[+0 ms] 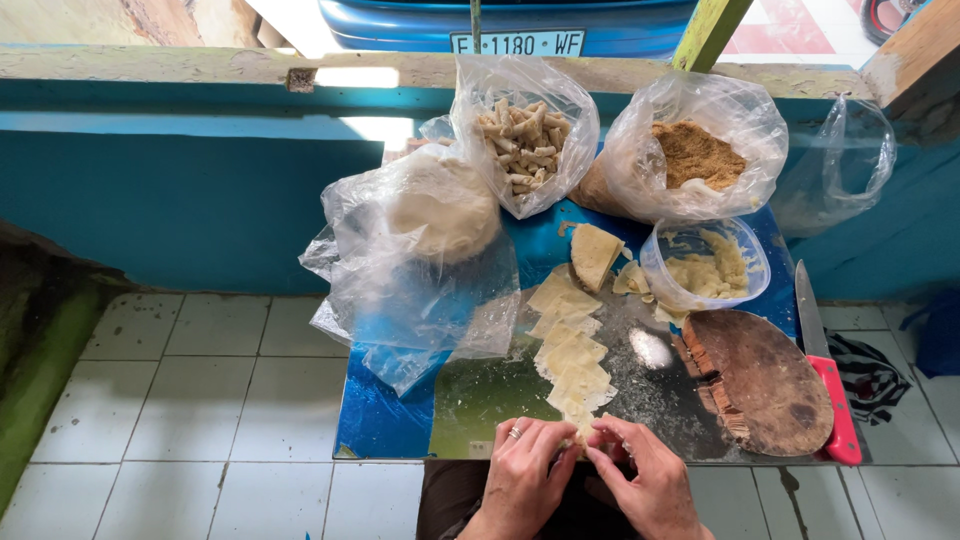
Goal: The person spoons brown filling from a plastic bag onto triangular dough wrappers on a small table and folds the wrappers closed by hand, setting the folded pastries on the table. They repeat this for wrapper after wrapper, occasionally reaching into the filling bag for more.
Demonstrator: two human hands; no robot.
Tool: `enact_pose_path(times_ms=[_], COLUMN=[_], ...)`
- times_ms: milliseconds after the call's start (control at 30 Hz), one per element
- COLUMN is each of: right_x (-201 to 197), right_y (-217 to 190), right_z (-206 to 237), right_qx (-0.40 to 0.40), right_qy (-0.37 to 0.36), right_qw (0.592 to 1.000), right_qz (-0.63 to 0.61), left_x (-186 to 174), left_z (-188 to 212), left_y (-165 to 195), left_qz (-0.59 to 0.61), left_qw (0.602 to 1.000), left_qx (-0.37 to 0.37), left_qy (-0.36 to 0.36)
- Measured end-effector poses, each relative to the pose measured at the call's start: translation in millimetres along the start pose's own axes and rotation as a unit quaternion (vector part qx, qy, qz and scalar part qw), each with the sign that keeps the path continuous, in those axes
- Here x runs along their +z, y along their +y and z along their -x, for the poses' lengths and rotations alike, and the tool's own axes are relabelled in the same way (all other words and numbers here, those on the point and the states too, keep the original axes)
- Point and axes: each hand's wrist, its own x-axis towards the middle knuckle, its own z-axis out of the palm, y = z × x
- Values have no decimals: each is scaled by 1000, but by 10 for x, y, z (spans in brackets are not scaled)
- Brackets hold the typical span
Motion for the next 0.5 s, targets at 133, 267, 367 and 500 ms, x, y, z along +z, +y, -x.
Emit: enact_pose_path(times_ms=[133, 267, 367, 500], right_x=[-87, -166, -173, -180], right_y=[-29, 11, 70, 118], right_z=[-23, -123, -202, -217], right_qx=[-52, -168, -188, -186], right_qy=[-37, -95, -132, -155], right_qw=[998, 979, 972, 969], right_qz=[23, 63, 40, 50], left_x=[-110, -139, -128, -126], left_z=[9, -38, -55, -8], left_y=[-47, -93, -110, -103], left_qz=[-38, -56, -64, -68], left_qw=[996, 992, 991, 991], left_qx=[75, 86, 89, 99], left_qy=[-41, -69, -72, -57])
